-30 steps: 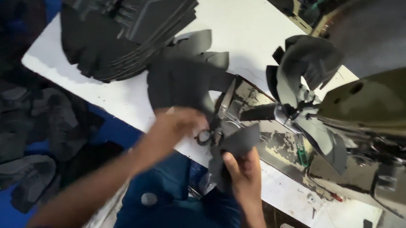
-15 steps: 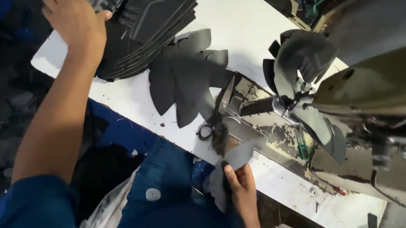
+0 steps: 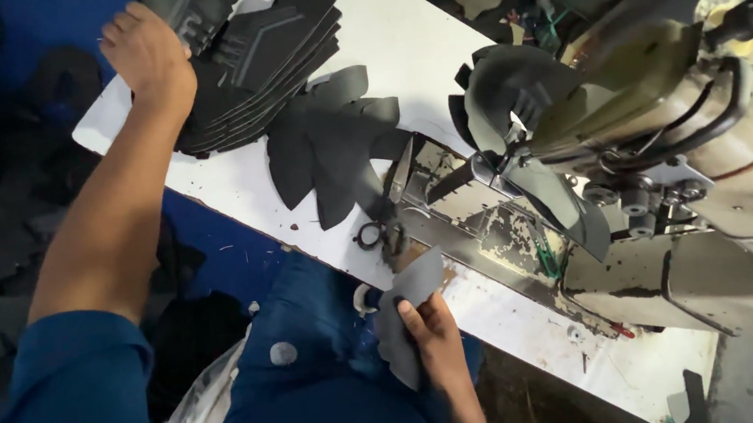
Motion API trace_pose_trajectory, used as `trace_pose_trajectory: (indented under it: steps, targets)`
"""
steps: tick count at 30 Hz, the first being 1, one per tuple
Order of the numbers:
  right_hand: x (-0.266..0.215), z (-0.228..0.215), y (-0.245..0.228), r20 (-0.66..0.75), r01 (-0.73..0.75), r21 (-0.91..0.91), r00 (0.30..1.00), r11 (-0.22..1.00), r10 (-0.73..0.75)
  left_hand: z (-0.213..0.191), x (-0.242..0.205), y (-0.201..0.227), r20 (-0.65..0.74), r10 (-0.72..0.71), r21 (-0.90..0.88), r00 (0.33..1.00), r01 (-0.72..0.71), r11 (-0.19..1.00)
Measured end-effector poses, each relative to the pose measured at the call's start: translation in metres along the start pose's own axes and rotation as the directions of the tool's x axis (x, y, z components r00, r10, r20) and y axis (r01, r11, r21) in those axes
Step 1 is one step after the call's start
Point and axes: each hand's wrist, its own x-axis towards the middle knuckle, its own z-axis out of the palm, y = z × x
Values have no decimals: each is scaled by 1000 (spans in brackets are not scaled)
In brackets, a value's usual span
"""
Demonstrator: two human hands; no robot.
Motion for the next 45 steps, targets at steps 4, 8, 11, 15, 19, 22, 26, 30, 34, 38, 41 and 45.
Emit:
trace_pose_trajectory:
  steps: [4, 8, 11, 15, 19, 22, 26, 30, 34, 38, 41, 45]
  targets:
    - [-4, 1, -3, -7, -16, 19, 1000, 1000, 16, -66, -16, 8, 113, 172, -353, 979, -123, 927]
    - [5, -14, 22, -7, -69, 52, 998, 996, 70, -190, -54, 34, -230, 444, -722, 866, -458, 519]
    - [7, -31, 46, 97, -101, 282, 992, 954, 77, -298, -102, 22, 55, 571, -925, 819, -174, 338]
    - [-28, -5, -36, 247, -197, 522, 966, 830, 74, -343, -187, 8, 342, 647, -938, 681, 292, 188]
    - [-39, -84, 56, 231, 36, 734, 926, 678, -299, -285, -271, 21, 490, 686, -799, 538, 592, 106]
    - [-44, -75, 23, -149, 180, 521, 982, 834, -118, -235, -322, 43, 548, 666, -739, 507, 667, 100]
    - [-33, -114, 62, -436, 66, -161, 890, 985, -131, -173, -382, 54, 677, 572, -638, 462, 757, 143]
    - [-36, -87, 69, -434, -62, -369, 894, 927, -113, -162, -391, 48, 716, 487, -685, 500, 636, 356]
    - [-22, -24, 43, -254, -29, -174, 967, 984, -16, -161, -386, 44, 727, 526, -654, 442, 679, 333]
    - [-9, 5, 44, 34, -18, -102, 999, 995, 22, -148, -397, 40, 719, 576, -559, 388, 816, 148]
    - [1, 18, 37, 67, -124, -122, 989, 985, 133, -165, -381, 40, 779, 571, -384, 260, 917, 105]
    - [9, 23, 43, 110, -115, -82, 986, 990, 123, -162, -381, 37, 813, 555, -268, 178, 960, 83]
